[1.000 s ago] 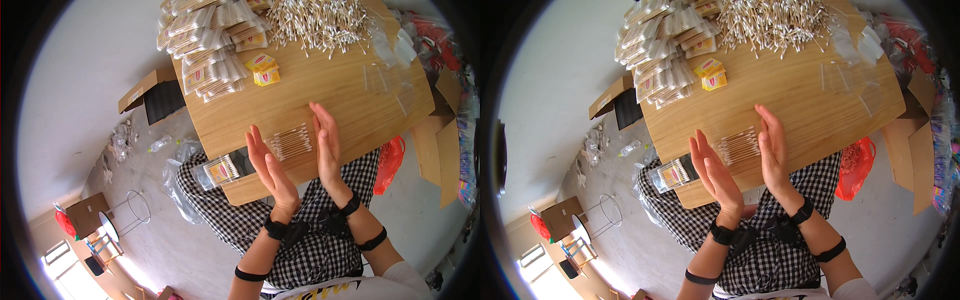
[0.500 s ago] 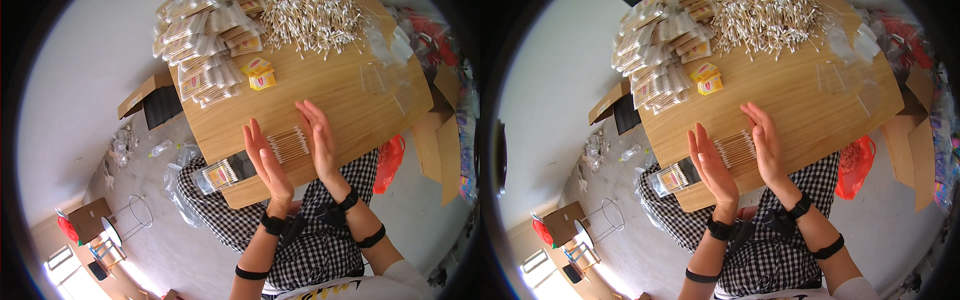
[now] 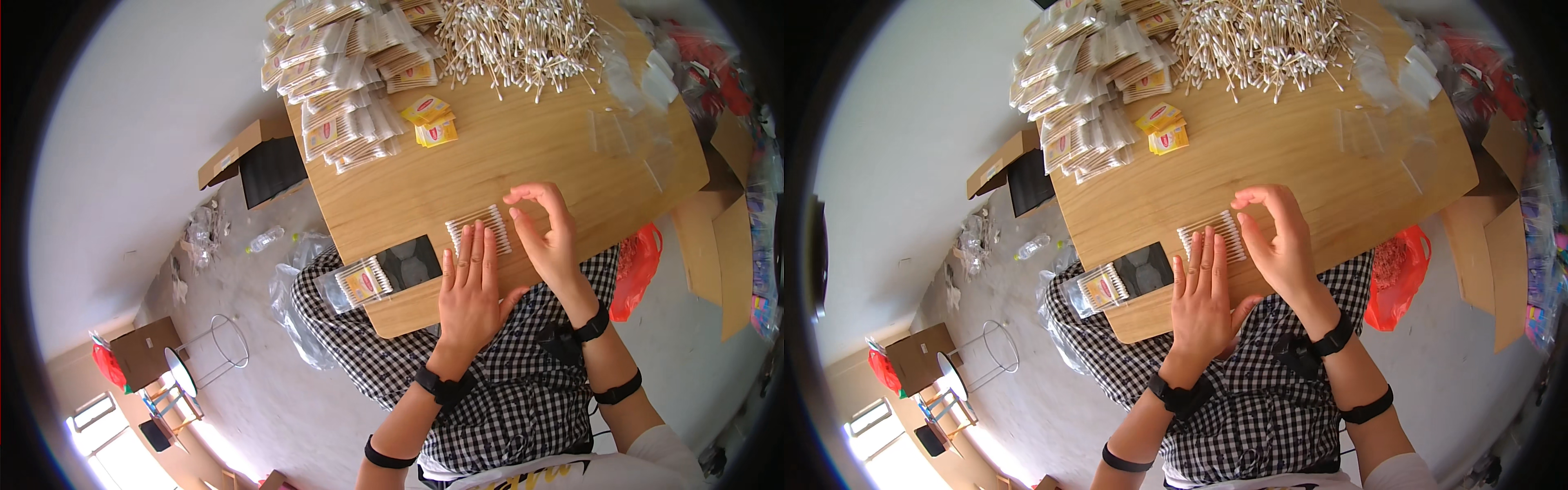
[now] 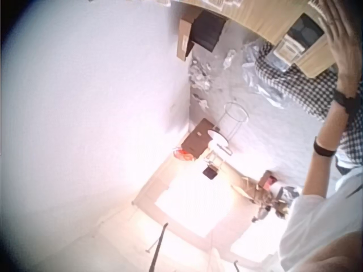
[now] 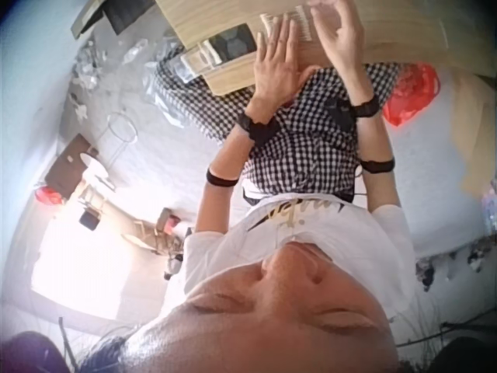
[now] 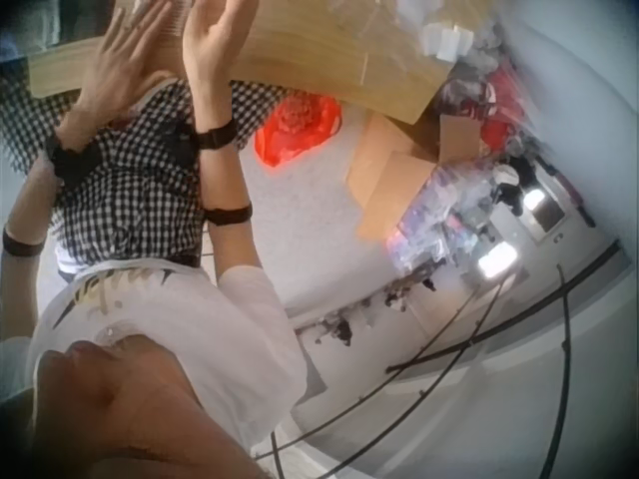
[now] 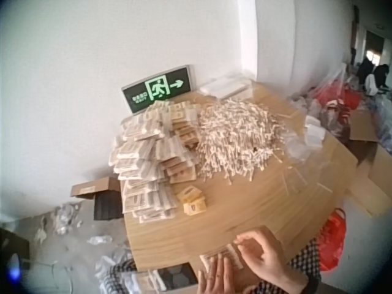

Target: Packing small groups of cotton swabs into individual plastic sleeves and labeling them.

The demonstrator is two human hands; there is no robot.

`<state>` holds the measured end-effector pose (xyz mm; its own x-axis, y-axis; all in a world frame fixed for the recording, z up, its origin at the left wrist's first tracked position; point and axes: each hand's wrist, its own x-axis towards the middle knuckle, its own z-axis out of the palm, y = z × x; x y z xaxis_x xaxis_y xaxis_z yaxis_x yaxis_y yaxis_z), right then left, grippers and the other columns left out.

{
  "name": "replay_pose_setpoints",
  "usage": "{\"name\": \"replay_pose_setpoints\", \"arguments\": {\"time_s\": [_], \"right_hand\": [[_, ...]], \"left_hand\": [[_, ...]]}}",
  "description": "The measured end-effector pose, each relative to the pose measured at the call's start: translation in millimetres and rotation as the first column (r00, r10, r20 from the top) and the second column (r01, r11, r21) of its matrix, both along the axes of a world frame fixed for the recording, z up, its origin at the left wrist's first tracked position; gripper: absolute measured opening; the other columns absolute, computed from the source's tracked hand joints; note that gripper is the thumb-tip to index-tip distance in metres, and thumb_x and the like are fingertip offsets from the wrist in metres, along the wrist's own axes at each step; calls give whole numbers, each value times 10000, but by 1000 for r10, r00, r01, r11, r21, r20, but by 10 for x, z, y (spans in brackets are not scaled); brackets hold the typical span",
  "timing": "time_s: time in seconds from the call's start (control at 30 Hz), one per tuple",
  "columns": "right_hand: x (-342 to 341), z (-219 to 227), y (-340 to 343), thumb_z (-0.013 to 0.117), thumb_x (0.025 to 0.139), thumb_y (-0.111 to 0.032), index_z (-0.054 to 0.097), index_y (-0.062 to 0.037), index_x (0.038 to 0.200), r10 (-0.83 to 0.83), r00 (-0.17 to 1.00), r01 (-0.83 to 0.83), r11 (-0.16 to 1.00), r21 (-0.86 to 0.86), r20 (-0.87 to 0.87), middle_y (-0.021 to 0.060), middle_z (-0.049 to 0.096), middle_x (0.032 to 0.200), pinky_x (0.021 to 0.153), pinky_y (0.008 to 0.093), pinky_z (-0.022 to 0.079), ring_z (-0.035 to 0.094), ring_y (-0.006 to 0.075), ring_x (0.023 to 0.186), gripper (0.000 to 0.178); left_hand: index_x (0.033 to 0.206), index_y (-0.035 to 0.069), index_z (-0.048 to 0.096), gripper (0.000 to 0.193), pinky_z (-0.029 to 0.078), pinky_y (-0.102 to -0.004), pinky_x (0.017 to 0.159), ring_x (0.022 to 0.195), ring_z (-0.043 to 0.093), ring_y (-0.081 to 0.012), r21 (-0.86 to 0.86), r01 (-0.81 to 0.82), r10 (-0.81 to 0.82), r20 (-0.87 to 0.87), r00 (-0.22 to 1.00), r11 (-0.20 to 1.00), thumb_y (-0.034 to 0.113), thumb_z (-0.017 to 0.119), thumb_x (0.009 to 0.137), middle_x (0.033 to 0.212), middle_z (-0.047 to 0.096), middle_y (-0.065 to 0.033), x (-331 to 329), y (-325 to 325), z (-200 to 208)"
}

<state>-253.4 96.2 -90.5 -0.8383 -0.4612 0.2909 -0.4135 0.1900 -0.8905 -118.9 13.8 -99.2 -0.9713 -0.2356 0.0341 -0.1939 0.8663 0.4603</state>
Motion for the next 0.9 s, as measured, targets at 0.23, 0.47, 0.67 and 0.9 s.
{"name": "replay_pose_setpoints", "arguments": {"time_s": [0.23,0.47,0.67,0.9], "right_hand": [[-136,165,-178,684,710,6,580,-63,905,412,813,-237,880,413,-411,40,630,847,801,366,486,590,243,870,232],[-201,166,-286,651,726,-61,572,-40,903,574,706,-284,766,576,-415,57,633,823,816,347,476,585,231,862,195],[-245,219,-290,666,703,-33,558,-51,875,631,684,-245,671,700,-366,63,609,821,816,376,477,583,258,862,203],[-324,465,348,663,692,39,543,-64,899,367,861,-106,807,580,-353,81,581,801,776,377,478,584,275,837,260]], "left_hand": [[1465,-76,336,884,187,-491,1192,1487,207,-334,-91,-8,11,31,999,996,596,503,914,1580,269,-198,51,57,-106],[1461,-83,339,917,209,-488,1189,1486,209,-329,-122,-10,14,38,999,992,618,514,897,1572,278,-211,97,96,-135],[1465,-81,332,927,210,-490,1188,1480,226,-328,-116,-8,10,18,1000,993,621,523,889,1569,286,-207,76,107,-132],[1485,-84,270,986,204,-504,1185,1482,215,-340,-129,-12,17,35,999,992,641,529,870,1573,264,-225,46,58,-131]]}}
